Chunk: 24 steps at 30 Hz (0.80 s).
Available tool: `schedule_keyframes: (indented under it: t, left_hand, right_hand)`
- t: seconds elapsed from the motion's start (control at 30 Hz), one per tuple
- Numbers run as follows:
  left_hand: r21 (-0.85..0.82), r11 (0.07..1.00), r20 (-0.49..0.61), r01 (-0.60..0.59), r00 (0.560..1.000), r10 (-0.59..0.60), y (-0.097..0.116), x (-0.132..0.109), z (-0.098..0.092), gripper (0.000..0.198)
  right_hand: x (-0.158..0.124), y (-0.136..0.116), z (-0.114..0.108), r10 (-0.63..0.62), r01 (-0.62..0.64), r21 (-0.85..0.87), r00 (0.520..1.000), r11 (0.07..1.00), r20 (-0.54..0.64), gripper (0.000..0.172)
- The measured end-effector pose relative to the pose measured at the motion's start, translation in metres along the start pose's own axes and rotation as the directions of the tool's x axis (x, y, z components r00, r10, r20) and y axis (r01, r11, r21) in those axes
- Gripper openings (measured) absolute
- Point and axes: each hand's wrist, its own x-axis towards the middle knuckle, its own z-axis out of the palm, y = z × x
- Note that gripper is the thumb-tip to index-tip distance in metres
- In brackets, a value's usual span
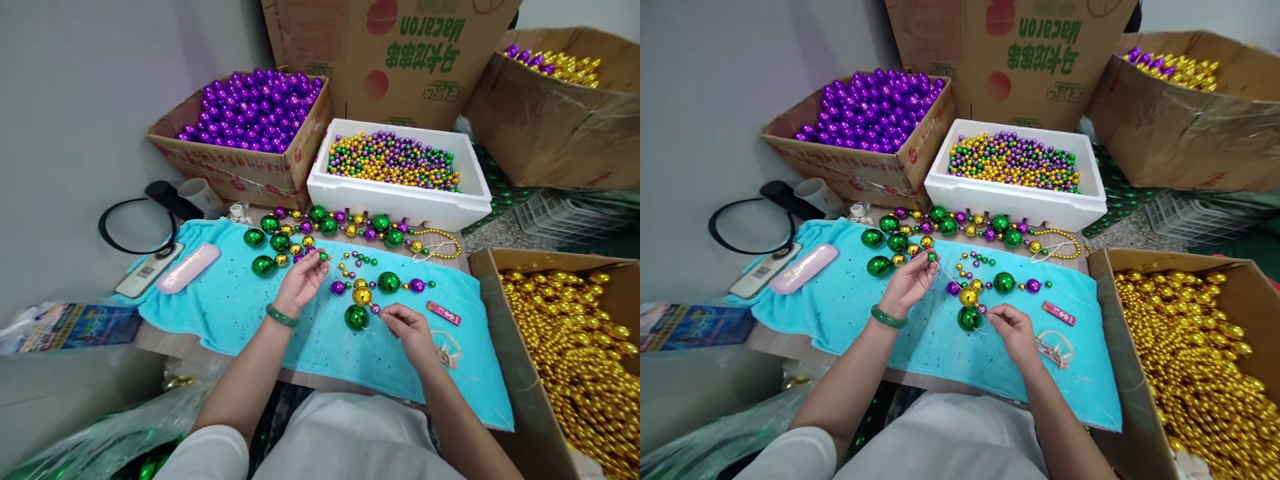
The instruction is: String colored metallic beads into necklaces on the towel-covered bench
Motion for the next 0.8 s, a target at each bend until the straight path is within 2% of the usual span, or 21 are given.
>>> schedule_keyframes:
  t: [0.27,0.8]
  left_hand:
    - [-0.037,0.999,-0.014,0.040,0.999,-0.040,-0.0016,-0.0039,-0.0053,0.015]
    - [-0.090,0.994,-0.021,0.057,0.998,-0.060,-0.0039,-0.0062,-0.0022,0.020]
  right_hand:
    - [-0.0005,0.0003,0.0042,-0.003,0.003,-0.031,1.000,0.999,0.008,0.020]
    - [-0.0022,0.0060,0.0015,0.000,-0.001,-0.039,1.000,0.999,-0.011,0.020]
